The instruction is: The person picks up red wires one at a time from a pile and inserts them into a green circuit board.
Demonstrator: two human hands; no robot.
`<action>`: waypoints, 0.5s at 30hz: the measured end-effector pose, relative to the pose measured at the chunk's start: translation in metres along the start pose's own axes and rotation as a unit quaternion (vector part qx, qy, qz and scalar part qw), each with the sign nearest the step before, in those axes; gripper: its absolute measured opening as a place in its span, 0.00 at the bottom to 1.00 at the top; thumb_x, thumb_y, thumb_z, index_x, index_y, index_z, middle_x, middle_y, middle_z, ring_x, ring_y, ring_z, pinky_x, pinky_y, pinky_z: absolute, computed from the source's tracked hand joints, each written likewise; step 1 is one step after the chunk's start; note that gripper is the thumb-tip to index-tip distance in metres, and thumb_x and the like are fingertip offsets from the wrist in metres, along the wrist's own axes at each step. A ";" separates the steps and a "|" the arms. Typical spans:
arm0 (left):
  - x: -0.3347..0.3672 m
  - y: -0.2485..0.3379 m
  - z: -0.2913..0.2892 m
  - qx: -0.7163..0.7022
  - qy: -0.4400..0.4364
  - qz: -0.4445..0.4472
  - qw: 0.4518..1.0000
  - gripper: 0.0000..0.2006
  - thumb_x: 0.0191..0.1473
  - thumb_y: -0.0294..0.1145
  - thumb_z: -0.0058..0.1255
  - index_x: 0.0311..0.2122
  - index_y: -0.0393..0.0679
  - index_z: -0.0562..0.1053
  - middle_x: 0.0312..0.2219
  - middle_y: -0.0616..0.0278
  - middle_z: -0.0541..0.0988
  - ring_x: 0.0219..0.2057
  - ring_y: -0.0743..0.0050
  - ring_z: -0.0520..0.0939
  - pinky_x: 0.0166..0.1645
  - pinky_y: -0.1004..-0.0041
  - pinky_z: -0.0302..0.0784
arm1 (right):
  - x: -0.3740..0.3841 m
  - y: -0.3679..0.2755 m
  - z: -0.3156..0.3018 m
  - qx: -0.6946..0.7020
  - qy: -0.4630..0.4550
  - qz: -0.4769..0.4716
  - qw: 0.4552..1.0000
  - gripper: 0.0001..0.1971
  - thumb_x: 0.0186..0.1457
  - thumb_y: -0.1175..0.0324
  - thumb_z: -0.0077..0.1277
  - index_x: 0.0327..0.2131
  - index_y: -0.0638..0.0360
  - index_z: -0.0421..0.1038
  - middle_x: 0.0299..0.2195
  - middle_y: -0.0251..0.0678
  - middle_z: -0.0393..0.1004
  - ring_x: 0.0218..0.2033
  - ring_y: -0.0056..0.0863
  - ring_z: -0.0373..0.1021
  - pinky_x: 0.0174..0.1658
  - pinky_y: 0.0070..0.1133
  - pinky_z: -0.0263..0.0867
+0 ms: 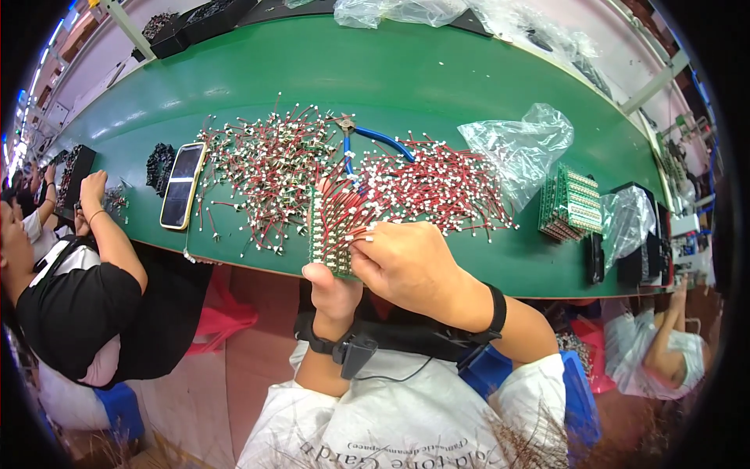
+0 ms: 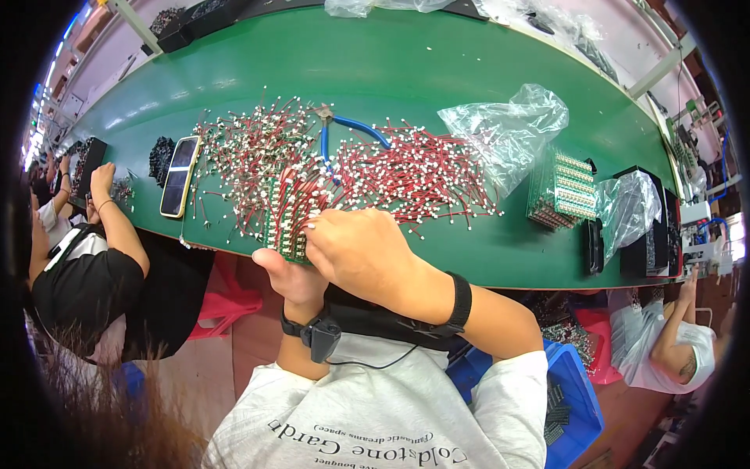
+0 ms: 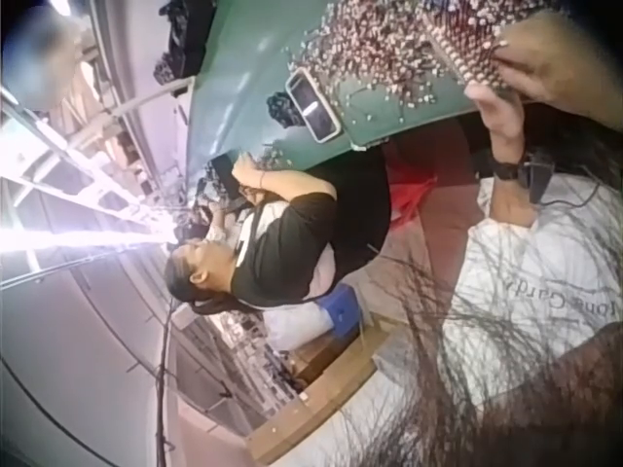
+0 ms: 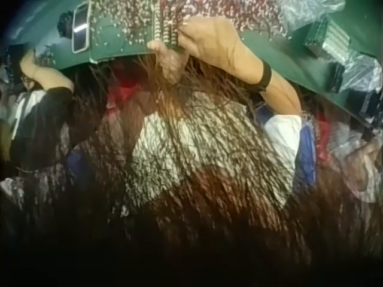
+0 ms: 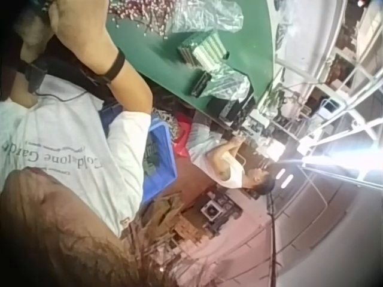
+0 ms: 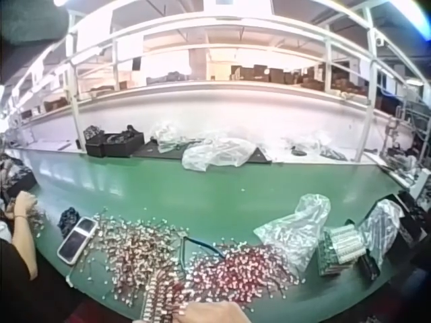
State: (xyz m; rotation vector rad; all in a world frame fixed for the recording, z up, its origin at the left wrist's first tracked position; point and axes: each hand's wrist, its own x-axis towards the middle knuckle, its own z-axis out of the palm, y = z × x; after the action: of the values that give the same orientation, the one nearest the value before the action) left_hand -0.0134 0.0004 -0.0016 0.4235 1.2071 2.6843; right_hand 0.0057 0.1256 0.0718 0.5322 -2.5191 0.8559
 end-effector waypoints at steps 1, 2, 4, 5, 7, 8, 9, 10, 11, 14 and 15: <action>0.002 0.000 0.005 0.020 0.013 0.028 0.999 0.51 0.51 0.77 0.36 0.64 0.36 0.54 0.59 0.56 0.65 0.58 0.63 0.68 0.63 0.62 0.61 | 0.000 -0.001 -0.001 -0.008 0.000 0.000 1.000 0.04 0.46 0.71 0.56 0.25 0.57 0.71 0.20 0.33 0.69 0.18 0.34 0.69 0.20 0.29 0.66; 0.003 0.001 0.007 0.041 0.027 0.056 0.997 0.50 0.52 0.77 0.32 0.61 0.36 0.60 0.57 0.56 0.68 0.57 0.62 0.70 0.61 0.63 0.64 | 0.001 -0.004 -0.002 -0.007 -0.001 0.000 1.000 0.04 0.46 0.71 0.56 0.25 0.57 0.71 0.20 0.33 0.69 0.18 0.34 0.69 0.20 0.29 0.66; -0.001 -0.003 0.003 0.040 0.005 0.041 0.998 0.50 0.52 0.78 0.31 0.60 0.36 0.61 0.57 0.57 0.69 0.57 0.63 0.70 0.61 0.63 0.63 | 0.000 -0.008 -0.006 -0.044 -0.008 0.010 0.999 0.04 0.47 0.70 0.55 0.24 0.56 0.70 0.20 0.32 0.69 0.18 0.34 0.70 0.20 0.29 0.66; -0.003 -0.003 0.000 0.040 -0.016 0.028 0.999 0.50 0.51 0.78 0.31 0.60 0.35 0.62 0.57 0.57 0.69 0.57 0.63 0.70 0.61 0.63 0.63 | 0.000 -0.009 -0.007 -0.044 -0.008 0.011 0.999 0.04 0.47 0.70 0.55 0.24 0.56 0.70 0.20 0.32 0.69 0.18 0.34 0.70 0.20 0.29 0.66; 0.000 0.004 0.003 0.016 -0.012 -0.045 0.999 0.62 0.40 0.77 0.53 0.68 0.41 0.44 0.57 0.59 0.64 0.56 0.66 0.69 0.61 0.63 0.64 | -0.001 -0.009 -0.008 -0.073 -0.030 0.012 0.997 0.04 0.46 0.70 0.55 0.24 0.55 0.69 0.21 0.32 0.69 0.19 0.33 0.70 0.20 0.29 0.66; -0.002 -0.002 -0.001 0.029 -0.030 -0.014 0.999 0.54 0.45 0.78 0.42 0.63 0.38 0.54 0.56 0.59 0.67 0.56 0.66 0.70 0.61 0.63 0.63 | -0.001 -0.008 -0.009 -0.073 -0.031 0.013 0.997 0.04 0.46 0.70 0.55 0.24 0.55 0.69 0.21 0.32 0.69 0.19 0.33 0.70 0.20 0.29 0.66; -0.002 -0.003 0.000 0.042 -0.049 0.017 0.998 0.51 0.51 0.79 0.31 0.58 0.34 0.65 0.55 0.58 0.70 0.56 0.65 0.70 0.62 0.63 0.63 | 0.001 -0.007 -0.010 -0.067 -0.031 -0.005 0.997 0.04 0.46 0.70 0.55 0.24 0.55 0.69 0.21 0.32 0.69 0.19 0.33 0.70 0.20 0.29 0.66; -0.002 -0.001 -0.001 0.042 -0.049 0.017 0.998 0.51 0.51 0.79 0.31 0.58 0.34 0.65 0.55 0.58 0.70 0.56 0.65 0.70 0.62 0.63 0.63 | 0.001 -0.006 -0.011 -0.061 -0.031 -0.024 0.997 0.04 0.46 0.71 0.54 0.24 0.55 0.69 0.21 0.32 0.69 0.19 0.33 0.70 0.19 0.29 0.66; -0.001 0.002 -0.001 0.058 -0.048 0.023 0.997 0.50 0.51 0.78 0.31 0.58 0.34 0.65 0.55 0.58 0.69 0.56 0.65 0.70 0.62 0.63 0.62 | 0.001 -0.006 -0.011 -0.061 -0.032 -0.024 0.997 0.04 0.46 0.71 0.54 0.24 0.55 0.69 0.21 0.32 0.69 0.19 0.33 0.70 0.19 0.29 0.66; 0.000 0.008 0.006 0.078 -0.045 0.038 0.995 0.49 0.52 0.77 0.33 0.58 0.34 0.64 0.57 0.57 0.68 0.57 0.65 0.69 0.62 0.63 0.62 | 0.000 -0.002 -0.011 -0.088 -0.020 -0.017 0.996 0.04 0.45 0.72 0.54 0.25 0.56 0.68 0.21 0.32 0.70 0.18 0.33 0.70 0.19 0.29 0.66; 0.000 0.009 0.009 0.080 -0.044 0.047 0.995 0.49 0.52 0.76 0.34 0.59 0.34 0.63 0.57 0.57 0.67 0.58 0.65 0.68 0.62 0.63 0.61 | 0.001 -0.003 -0.013 -0.101 -0.028 -0.016 0.994 0.04 0.45 0.72 0.53 0.26 0.56 0.69 0.20 0.32 0.70 0.18 0.33 0.70 0.19 0.29 0.66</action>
State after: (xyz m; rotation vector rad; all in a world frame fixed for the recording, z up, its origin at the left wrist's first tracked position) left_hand -0.0111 0.0007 0.0104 0.6307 1.4162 2.6225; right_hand 0.0104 0.1315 0.0835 0.5340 -2.6029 0.5735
